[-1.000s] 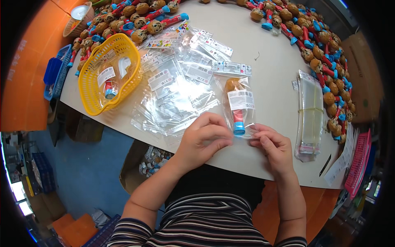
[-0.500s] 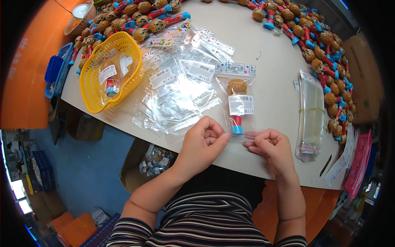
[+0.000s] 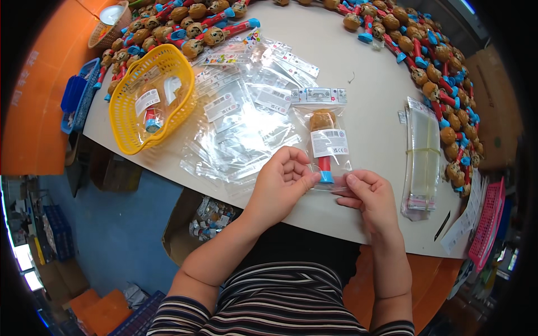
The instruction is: Placing toy figures and labels into small plastic bags.
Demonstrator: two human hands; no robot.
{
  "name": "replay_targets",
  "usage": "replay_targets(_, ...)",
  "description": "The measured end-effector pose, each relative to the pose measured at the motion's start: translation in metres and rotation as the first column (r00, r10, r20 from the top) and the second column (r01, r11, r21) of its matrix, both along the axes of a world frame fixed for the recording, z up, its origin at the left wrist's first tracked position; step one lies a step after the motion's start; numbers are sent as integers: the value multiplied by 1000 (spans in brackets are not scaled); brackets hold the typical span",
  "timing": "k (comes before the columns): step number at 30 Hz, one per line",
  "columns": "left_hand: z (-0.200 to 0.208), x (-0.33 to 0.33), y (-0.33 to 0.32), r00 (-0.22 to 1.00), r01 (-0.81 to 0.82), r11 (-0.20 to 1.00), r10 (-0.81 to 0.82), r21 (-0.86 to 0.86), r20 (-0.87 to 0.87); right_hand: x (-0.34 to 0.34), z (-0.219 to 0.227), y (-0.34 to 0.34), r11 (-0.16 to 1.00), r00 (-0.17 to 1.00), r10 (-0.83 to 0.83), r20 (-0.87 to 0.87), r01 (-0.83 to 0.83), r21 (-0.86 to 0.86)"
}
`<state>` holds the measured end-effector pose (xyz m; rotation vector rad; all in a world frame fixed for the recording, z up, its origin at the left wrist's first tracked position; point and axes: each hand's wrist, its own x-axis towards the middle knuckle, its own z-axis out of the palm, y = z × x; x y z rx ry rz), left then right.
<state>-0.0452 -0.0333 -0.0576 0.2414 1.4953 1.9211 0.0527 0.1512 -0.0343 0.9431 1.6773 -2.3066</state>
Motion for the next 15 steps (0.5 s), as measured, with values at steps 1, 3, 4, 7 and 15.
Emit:
replay_targets(1,-2,1,0,1000,-2,1000,2,0,-1,1,-2,1,1000,1000,2,-1,-2,0)
replay_targets(3,-6,3,1,999,-26,998,28,57,-35,3,-7,3,999,999,-3,-50,0,-51)
replay_targets(4,-5,3,1,999,-25,998,27,58,-35,4,-11,3,999,999,-3,-49,1,-49)
replay_targets(7,3,4,1,998,-60,998,60,14,32,7,-16,2,985,981,-74,-180,43,-170)
replay_targets(15,6,-3,11,984,38,997,-50,74,168,17,-16,13,945,962,-42,-270,-50,-324)
